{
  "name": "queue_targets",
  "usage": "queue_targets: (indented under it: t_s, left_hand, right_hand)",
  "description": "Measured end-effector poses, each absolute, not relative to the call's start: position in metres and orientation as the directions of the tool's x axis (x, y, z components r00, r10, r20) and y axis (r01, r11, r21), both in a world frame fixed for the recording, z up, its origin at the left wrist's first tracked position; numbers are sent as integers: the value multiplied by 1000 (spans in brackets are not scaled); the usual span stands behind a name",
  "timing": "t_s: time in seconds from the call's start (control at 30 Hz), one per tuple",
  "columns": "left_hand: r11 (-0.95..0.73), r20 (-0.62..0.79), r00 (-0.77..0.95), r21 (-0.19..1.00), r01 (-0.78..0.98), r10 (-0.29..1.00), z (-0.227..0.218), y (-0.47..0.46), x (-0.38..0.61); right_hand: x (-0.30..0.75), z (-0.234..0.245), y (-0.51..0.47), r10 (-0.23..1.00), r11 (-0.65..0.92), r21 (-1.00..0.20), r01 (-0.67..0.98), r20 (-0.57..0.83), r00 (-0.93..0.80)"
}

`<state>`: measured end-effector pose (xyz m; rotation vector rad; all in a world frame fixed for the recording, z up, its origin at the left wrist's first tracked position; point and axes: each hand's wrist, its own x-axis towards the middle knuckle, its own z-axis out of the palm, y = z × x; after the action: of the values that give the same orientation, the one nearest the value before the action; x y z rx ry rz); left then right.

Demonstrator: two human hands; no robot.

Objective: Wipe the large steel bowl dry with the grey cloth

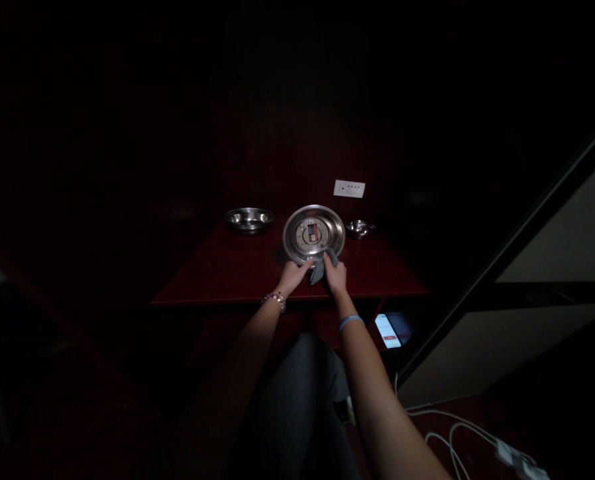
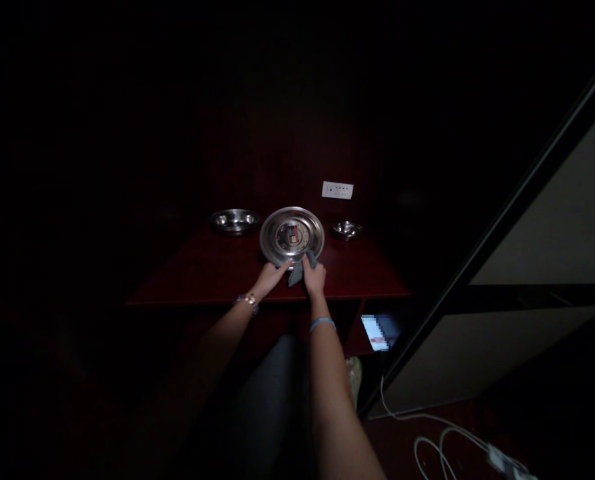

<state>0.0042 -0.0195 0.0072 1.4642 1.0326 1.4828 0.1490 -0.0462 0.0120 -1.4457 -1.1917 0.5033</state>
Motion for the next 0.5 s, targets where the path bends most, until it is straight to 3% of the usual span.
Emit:
queue_targets:
  t_s: [0.1, 0.27, 0.5]
  left_hand:
    - [-357, 357, -3, 934, 23, 934, 7, -16, 4]
    - [-277, 264, -189, 960, -44, 946, 6, -11, 1]
    - [-382, 325, -264, 901, -204, 908, 8, -11, -1]
  right_hand:
    - [149, 12, -46, 871, 122, -904, 409, 295, 392]
    - [148, 15, -47, 874, 76, -893, 443, 274, 402]
    - [147, 14, -46, 872, 61, -894, 443, 264, 413]
